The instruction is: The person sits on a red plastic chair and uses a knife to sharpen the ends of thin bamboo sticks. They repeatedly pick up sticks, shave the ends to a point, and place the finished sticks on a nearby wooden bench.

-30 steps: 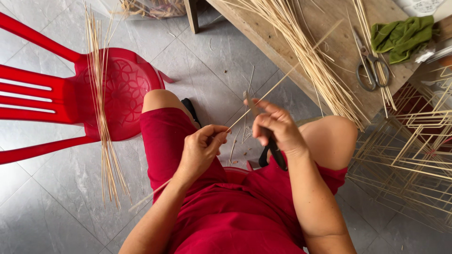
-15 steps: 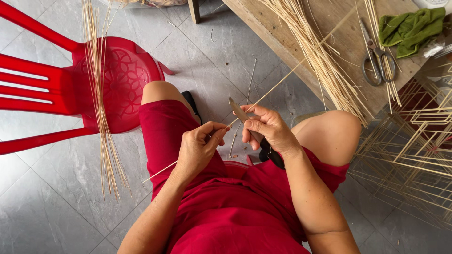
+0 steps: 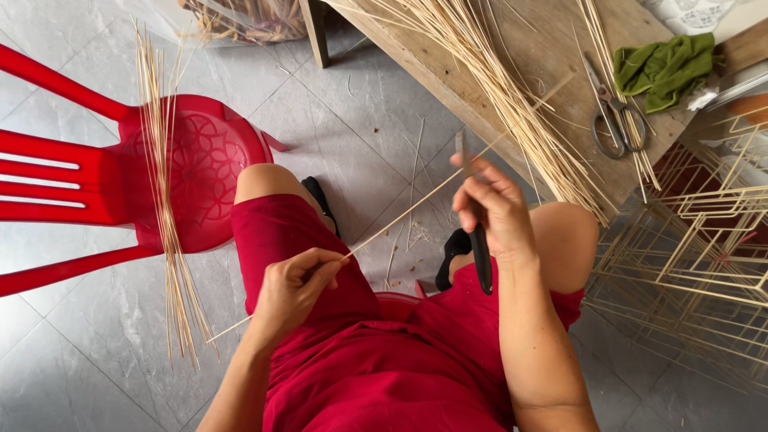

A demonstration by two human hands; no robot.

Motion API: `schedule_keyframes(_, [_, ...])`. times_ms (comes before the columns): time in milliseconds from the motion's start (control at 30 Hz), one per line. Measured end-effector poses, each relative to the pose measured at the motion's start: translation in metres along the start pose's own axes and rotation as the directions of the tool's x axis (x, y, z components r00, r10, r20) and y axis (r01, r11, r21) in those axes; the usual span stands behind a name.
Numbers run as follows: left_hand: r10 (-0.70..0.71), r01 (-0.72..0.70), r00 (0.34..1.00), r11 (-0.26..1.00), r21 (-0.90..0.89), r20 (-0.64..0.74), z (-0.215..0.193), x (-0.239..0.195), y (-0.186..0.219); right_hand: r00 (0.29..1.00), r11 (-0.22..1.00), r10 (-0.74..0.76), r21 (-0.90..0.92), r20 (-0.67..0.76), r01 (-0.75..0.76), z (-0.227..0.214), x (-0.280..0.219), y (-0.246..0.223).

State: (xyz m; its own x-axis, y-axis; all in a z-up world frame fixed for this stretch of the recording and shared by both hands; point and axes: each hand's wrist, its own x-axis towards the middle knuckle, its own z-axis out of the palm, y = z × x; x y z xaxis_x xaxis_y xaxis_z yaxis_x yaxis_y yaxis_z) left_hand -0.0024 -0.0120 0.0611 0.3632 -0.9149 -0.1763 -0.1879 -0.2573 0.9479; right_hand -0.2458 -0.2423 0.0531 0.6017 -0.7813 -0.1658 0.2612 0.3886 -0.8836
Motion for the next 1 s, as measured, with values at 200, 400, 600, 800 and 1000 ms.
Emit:
schedule_keyframes(200, [-0.163, 0.130, 0.982, 0.949, -0.286, -0.095, -0.017, -0.008, -0.027, 0.997, 0.999, -0.050, 0.011, -0.058, 0.051, -0.003, -0.002, 0.001])
schedule_keyframes(400, [-0.076, 0.001, 0.984, 0.906, -0.423, -0.159, 0.015, 0.002, -0.043, 0.999, 0.995, 0.048, -0.084, 0.025, -0.045, 0.002, -0.005, 0.020])
schedule_keyframes(600, [0.059, -0.141, 0.960, 0.946, -0.291, -0.275, 0.027, 0.003, -0.047, 0.999, 0.996, 0.038, -0.084, 0.022, -0.036, -0.001, -0.002, 0.024])
schedule_keyframes(800, [0.006, -0.152, 0.932, 0.915, -0.374, -0.363, 0.006, 0.008, -0.055, 0.999, 0.995, 0.038, -0.094, 0.018, -0.036, -0.001, -0.003, 0.025])
schedule_keyframes(1000, [-0.131, -0.184, 0.897, 0.758, -0.626, -0.421, -0.054, 0.025, -0.071, 0.999, 0.995, 0.050, -0.090, -0.004, -0.050, -0.001, -0.001, 0.025])
